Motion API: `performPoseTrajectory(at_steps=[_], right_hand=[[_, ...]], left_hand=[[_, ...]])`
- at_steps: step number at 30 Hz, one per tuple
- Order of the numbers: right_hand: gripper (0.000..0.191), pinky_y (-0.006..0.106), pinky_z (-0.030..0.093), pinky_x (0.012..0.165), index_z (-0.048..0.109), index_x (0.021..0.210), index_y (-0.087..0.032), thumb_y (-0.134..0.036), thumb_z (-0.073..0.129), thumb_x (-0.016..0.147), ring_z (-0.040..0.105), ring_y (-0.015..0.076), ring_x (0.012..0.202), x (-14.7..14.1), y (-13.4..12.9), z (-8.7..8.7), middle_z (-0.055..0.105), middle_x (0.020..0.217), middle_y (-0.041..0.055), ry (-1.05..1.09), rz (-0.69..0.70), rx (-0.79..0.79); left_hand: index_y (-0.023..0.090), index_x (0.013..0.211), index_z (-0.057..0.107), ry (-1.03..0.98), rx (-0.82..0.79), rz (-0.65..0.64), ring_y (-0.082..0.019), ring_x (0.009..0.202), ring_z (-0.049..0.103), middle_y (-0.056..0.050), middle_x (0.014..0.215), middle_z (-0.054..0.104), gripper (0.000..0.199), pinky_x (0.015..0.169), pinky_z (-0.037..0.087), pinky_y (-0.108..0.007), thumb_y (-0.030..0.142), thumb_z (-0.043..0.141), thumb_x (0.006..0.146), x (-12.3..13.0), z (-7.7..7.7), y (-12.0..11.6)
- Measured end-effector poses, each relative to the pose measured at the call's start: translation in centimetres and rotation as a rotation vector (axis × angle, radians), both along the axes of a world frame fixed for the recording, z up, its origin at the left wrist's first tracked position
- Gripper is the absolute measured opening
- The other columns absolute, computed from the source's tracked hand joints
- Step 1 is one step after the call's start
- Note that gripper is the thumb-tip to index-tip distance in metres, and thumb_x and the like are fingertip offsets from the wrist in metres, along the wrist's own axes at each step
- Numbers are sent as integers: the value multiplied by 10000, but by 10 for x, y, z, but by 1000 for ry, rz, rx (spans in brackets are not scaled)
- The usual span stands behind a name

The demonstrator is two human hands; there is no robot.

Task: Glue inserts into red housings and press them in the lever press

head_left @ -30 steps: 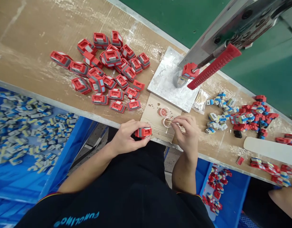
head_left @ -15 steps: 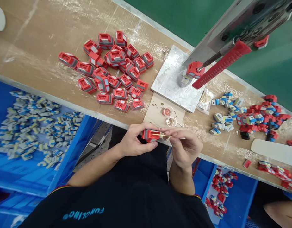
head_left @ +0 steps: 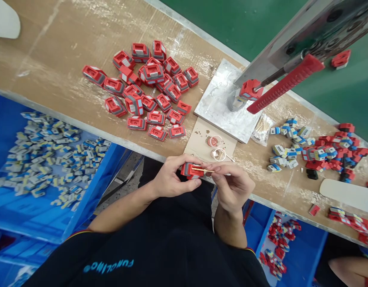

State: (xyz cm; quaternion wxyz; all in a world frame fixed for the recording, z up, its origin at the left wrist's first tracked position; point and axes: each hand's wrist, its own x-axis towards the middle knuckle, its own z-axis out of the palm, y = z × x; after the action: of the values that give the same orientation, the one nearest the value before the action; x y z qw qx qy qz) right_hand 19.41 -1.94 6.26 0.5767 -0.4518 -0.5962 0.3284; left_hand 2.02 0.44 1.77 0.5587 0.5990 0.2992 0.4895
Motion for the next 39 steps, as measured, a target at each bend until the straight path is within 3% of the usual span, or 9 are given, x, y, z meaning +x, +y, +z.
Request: performPoseTrajectory(at_steps=[8, 14, 28, 35, 39], right_hand=[[65, 341, 739, 786, 779, 1018, -264, -210, 745, 1018, 860, 215, 843, 2, -1, 0, 846, 865, 11, 38, 36, -15], [106, 360, 739, 773, 787, 1038, -266, -177, 734, 1013, 865, 235, 855, 7, 0, 2, 849, 870, 17, 41, 81, -18], [259, 339, 738, 804, 775, 1085, -242, -23, 691, 974, 869, 234, 930, 28, -4, 9, 852, 910, 29, -149, 144, 44], [244, 345, 730, 810, 757, 1089, -195, -6, 648, 979, 860, 230, 936, 21, -1, 19, 843, 887, 50, -249, 218, 154], [267, 363, 721, 816, 767, 1099, -192, 9, 662, 958, 856, 243, 987, 24, -5, 16, 852, 935, 60, -319, 192, 168]], left_hand=[[190, 1155, 754, 15, 87, 19, -196, 866, 849, -98, 1048, 870, 307, 790, 662, -236, 319, 859, 897, -1, -2, 2], [182, 1146, 747, 149, 158, 9, -182, 772, 808, -82, 947, 840, 302, 717, 638, -245, 333, 841, 902, -7, -1, 3], [196, 1151, 690, 266, 348, 28, -147, 688, 718, -47, 904, 826, 266, 632, 549, -260, 245, 796, 913, -14, 11, 11], [214, 1143, 641, 388, 529, 66, -147, 666, 735, -7, 863, 825, 236, 668, 514, -300, 176, 716, 922, -10, 15, 14], [209, 1128, 630, 431, 545, 81, -146, 675, 740, 6, 825, 803, 216, 682, 515, -297, 162, 705, 931, -11, 18, 14]])
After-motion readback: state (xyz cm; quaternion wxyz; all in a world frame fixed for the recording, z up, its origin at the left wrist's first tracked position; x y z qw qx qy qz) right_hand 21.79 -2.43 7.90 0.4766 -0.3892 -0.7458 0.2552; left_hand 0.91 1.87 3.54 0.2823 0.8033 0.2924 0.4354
